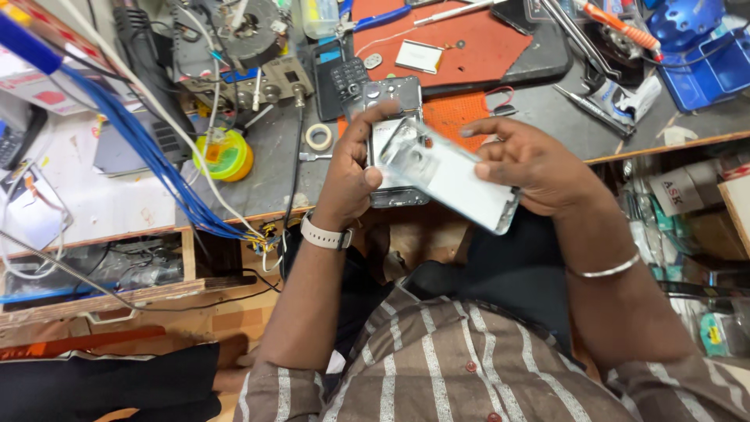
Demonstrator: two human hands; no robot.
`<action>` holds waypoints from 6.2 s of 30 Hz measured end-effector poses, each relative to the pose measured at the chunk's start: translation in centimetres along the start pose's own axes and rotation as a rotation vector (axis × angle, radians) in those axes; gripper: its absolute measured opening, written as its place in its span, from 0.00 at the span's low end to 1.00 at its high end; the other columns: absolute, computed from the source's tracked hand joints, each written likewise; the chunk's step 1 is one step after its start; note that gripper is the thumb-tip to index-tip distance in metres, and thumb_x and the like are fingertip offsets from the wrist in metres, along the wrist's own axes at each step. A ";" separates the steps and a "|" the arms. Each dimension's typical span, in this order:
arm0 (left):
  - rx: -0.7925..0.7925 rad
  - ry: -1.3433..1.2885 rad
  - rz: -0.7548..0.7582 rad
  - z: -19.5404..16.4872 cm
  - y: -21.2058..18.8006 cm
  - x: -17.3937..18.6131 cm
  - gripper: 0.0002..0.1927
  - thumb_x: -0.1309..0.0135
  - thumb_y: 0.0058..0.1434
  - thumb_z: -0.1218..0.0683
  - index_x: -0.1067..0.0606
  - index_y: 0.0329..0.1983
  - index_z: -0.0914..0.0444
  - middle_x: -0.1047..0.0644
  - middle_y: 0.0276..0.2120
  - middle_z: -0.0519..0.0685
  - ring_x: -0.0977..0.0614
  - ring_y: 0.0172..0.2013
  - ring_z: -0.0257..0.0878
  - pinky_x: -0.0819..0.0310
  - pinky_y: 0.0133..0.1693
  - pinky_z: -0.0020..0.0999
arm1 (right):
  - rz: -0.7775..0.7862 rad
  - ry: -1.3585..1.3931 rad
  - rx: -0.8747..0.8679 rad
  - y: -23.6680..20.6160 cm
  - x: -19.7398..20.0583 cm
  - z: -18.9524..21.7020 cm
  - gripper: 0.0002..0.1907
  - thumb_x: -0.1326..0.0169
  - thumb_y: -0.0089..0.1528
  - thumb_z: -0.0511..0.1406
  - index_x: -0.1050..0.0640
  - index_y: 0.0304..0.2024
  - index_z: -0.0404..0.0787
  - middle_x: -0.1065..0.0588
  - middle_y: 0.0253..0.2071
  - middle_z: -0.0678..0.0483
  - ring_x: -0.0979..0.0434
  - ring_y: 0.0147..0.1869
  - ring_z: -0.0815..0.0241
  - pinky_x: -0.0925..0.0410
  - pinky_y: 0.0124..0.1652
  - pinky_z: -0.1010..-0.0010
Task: The person uses a screwdriver to remove screws from the back of a smartphone. They then separate the back cover from the main body and use a marker to write on the battery label.
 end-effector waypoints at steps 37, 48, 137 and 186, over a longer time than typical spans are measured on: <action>0.014 0.429 -0.501 -1.4 6.0 -4.3 0.26 0.44 0.62 0.66 0.34 0.63 0.70 0.21 0.32 0.47 0.19 0.33 0.30 0.23 0.37 0.24 | -0.022 0.709 0.263 1.1 -1.0 1.5 0.18 0.60 0.72 0.36 0.31 0.62 0.35 0.23 0.54 0.48 0.21 0.57 0.55 0.26 0.56 0.61; -0.038 0.764 -0.532 -1.5 6.7 -4.9 0.26 0.41 0.61 0.64 0.30 0.63 0.68 0.21 0.32 0.46 0.20 0.31 0.27 0.24 0.34 0.22 | -0.038 0.746 0.260 1.0 -0.5 1.0 0.20 0.60 0.72 0.35 0.33 0.65 0.35 0.25 0.57 0.47 0.22 0.59 0.54 0.27 0.58 0.59; -0.301 1.143 -0.181 -2.1 -1.9 -4.8 0.07 0.43 0.66 0.58 0.24 0.44 0.66 0.23 0.33 0.56 0.19 0.33 0.51 0.26 0.36 0.41 | -0.441 -0.498 0.717 -8.3 0.5 3.4 0.06 0.49 0.76 0.29 0.32 0.52 0.31 0.21 0.53 0.39 0.16 0.49 0.58 0.21 0.51 0.73; -0.312 1.142 -0.165 -1.8 -2.1 -5.3 0.06 0.43 0.67 0.59 0.23 0.44 0.65 0.24 0.32 0.53 0.19 0.32 0.48 0.27 0.35 0.40 | -0.490 -0.918 0.788 -8.0 -3.2 5.0 0.05 0.47 0.74 0.28 0.29 0.48 0.31 0.19 0.51 0.40 0.15 0.52 0.56 0.22 0.51 0.70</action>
Point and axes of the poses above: each hand's wrist, its own y-axis towards the middle knuckle, its own x-axis out of the back of the hand, z = x × y, the point moved 9 cm from there along y, towards the middle knuckle
